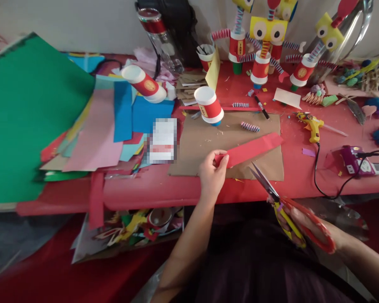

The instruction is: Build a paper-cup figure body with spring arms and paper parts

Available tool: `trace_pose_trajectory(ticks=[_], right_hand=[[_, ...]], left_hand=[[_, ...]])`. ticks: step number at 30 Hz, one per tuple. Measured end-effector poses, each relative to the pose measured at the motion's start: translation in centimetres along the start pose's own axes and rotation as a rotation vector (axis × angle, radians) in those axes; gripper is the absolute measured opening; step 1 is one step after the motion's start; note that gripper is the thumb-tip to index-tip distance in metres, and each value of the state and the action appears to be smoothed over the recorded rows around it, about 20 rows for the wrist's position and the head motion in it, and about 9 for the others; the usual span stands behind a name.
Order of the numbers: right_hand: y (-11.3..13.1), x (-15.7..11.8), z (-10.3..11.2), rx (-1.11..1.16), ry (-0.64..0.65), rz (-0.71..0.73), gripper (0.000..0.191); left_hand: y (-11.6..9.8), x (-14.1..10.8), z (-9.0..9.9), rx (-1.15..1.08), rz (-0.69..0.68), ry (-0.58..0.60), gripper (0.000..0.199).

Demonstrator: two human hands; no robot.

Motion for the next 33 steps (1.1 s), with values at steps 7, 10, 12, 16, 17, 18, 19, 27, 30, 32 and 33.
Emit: trace_pose_trajectory(ticks=[7, 10, 12, 16, 17, 18, 19, 27, 30, 32, 33], right_hand=[[-0.4, 3.8, -1.5, 0.221, -0.001, -0.041, 0.053], [-0.8, 4.9, -1.9, 0.267, -0.01, -0.045, 0.057], [-1.0, 5.4, -2.1, 0.25, -0.019, -0.055, 0.06], [-1.6, 5.8, -2.2, 0.233, -0.047, -0.021, 0.059], [-1.9, 5.9, -2.1, 0.242, -0.054, -0.011, 0.059], [-2.1, 6.0, -2.0, 0.252, -0.058, -0.007, 0.058], [-2.4, 6.0, -1.9, 0.264, -0.061, -0.006, 0.058], [-3.4, 5.9, -1.1, 0.352, -0.065, -0.053, 0.065], [-2.5, 5.5, -1.1, 0.323, -0.074, -0.061, 0.069], [-1.9, 5.2, -1.2, 0.289, -0.081, -0.072, 0.068], [-1.7, 5.2, -1.3, 0.275, -0.087, -0.074, 0.068]], left_hand=[[0.3, -0.6, -0.1, -0.01, -0.032, 0.018, 0.022], [0.4, -0.8, -0.1, -0.038, -0.05, 0.026, 0.021], [0.4, -0.9, -0.2, -0.068, -0.068, 0.034, 0.021], [0.4, -1.1, -0.3, -0.091, -0.097, 0.041, 0.018], [0.3, -1.1, -0.2, -0.086, -0.107, 0.036, 0.017], [0.3, -1.1, -0.2, -0.08, -0.117, 0.03, 0.017], [0.3, -1.1, -0.2, -0.077, -0.125, 0.025, 0.016], [0.7, -1.0, -0.1, -0.083, -0.121, 0.02, 0.018], [1.0, -0.9, -0.3, -0.098, -0.094, 0.034, 0.019], [1.1, -0.9, -0.3, -0.098, -0.077, 0.037, 0.019], [1.1, -0.9, -0.3, -0.095, -0.074, 0.037, 0.019]])
Point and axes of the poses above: each hand's wrist, its own x-axis towards the middle knuckle, its own z-axis out of the back of the hand, y = z × x, the point moved 5 cm from there along x, towards the middle knuckle, and after that the axes turned 4 degrees about z, right-handed, at the moved point
